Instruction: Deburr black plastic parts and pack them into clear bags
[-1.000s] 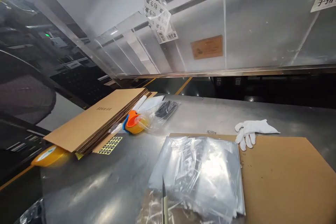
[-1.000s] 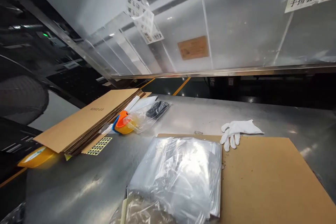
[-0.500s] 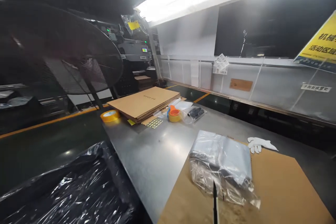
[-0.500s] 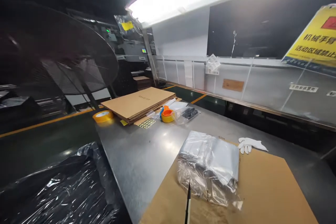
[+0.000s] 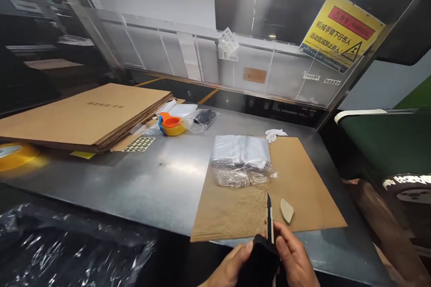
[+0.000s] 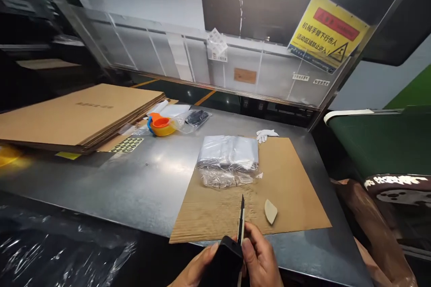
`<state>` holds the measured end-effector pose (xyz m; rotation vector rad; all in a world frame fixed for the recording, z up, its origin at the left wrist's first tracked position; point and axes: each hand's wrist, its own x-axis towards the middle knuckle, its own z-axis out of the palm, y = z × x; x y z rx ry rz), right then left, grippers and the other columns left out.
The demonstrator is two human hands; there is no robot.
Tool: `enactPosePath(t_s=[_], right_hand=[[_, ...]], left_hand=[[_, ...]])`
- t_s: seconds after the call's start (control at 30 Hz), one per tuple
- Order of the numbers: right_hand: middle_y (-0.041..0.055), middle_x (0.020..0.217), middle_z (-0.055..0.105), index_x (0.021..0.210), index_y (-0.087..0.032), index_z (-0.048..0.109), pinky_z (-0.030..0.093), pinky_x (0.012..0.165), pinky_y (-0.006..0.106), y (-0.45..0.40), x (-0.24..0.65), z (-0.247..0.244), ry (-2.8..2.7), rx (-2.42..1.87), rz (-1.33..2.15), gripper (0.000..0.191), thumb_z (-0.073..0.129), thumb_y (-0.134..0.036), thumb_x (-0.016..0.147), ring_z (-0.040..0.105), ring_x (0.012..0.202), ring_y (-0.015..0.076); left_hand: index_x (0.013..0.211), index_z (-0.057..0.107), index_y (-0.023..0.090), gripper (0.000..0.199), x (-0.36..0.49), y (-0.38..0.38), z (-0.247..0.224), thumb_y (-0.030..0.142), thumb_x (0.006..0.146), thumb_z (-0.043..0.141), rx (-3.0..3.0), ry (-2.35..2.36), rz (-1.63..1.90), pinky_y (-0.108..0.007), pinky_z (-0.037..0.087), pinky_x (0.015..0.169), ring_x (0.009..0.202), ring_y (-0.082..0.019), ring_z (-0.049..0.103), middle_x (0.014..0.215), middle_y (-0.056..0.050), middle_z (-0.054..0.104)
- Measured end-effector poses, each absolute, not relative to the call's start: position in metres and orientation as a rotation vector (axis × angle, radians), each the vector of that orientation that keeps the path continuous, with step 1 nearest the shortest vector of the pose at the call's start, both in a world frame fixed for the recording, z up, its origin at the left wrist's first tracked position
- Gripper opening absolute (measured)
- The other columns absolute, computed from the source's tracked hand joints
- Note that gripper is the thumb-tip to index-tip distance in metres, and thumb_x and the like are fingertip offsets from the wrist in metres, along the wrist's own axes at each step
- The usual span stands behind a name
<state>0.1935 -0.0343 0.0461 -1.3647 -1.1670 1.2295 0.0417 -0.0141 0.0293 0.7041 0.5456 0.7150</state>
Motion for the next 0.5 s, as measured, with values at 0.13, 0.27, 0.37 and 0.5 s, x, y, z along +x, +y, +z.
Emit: enactPosePath(t_s=[0.13, 0.27, 0.37, 0.5], right_hand=[[-0.0042, 0.059, 0.051, 0.087, -0.019, 0.059, 0.041, 0.05, 0.02, -0.012, 0.183, 0.049, -1.051, -1.312, 1.405, 0.035, 0.053, -0.053, 0.081, 0.044, 0.047, 0.0085], [-0.0058, 0.055, 0.046, 0.091, -0.021, 0.053, 0.037, 0.047, 0.018, -0.003, 0.19, 0.052, -0.771, -1.329, 1.101, 0.032, 0.05, -0.052, 0.084, 0.042, 0.05, 0.009], [-0.006, 0.052, 0.042, 0.089, -0.022, 0.053, 0.033, 0.044, 0.018, -0.01, 0.191, 0.062, -0.751, -1.37, 1.014, 0.032, 0.047, -0.054, 0.085, 0.039, 0.048, 0.0092], [-0.0019, 0.047, 0.051, 0.072, -0.021, 0.056, 0.032, 0.048, 0.023, -0.033, 0.177, 0.072, -1.079, -1.509, 1.223, 0.039, 0.047, -0.056, 0.083, 0.044, 0.046, 0.0106]], left_hand=[[0.085, 0.07, 0.008, 0.052, 0.037, -0.011, 0.034, 0.055, 0.081, 0.049, 0.584, 0.566, 0.632, -0.022, 0.045, 0.053, 0.055, -0.016, 0.061, 0.07, -0.013, 0.069], [0.099, 0.064, 0.007, 0.064, 0.026, 0.006, 0.047, 0.06, 0.085, 0.033, 0.347, 0.605, 0.656, -0.019, 0.041, 0.043, 0.047, -0.014, 0.058, 0.067, -0.013, 0.069], [0.104, 0.059, 0.012, 0.045, 0.016, 0.024, 0.063, 0.049, 0.088, 0.038, 0.189, 0.664, 0.896, -0.022, 0.047, 0.051, 0.056, -0.013, 0.061, 0.084, -0.011, 0.068], [0.103, 0.055, 0.013, 0.035, 0.011, 0.038, 0.075, 0.042, 0.089, 0.04, 0.062, 0.668, 1.031, -0.023, 0.048, 0.057, 0.058, -0.013, 0.06, 0.071, -0.004, 0.062]])
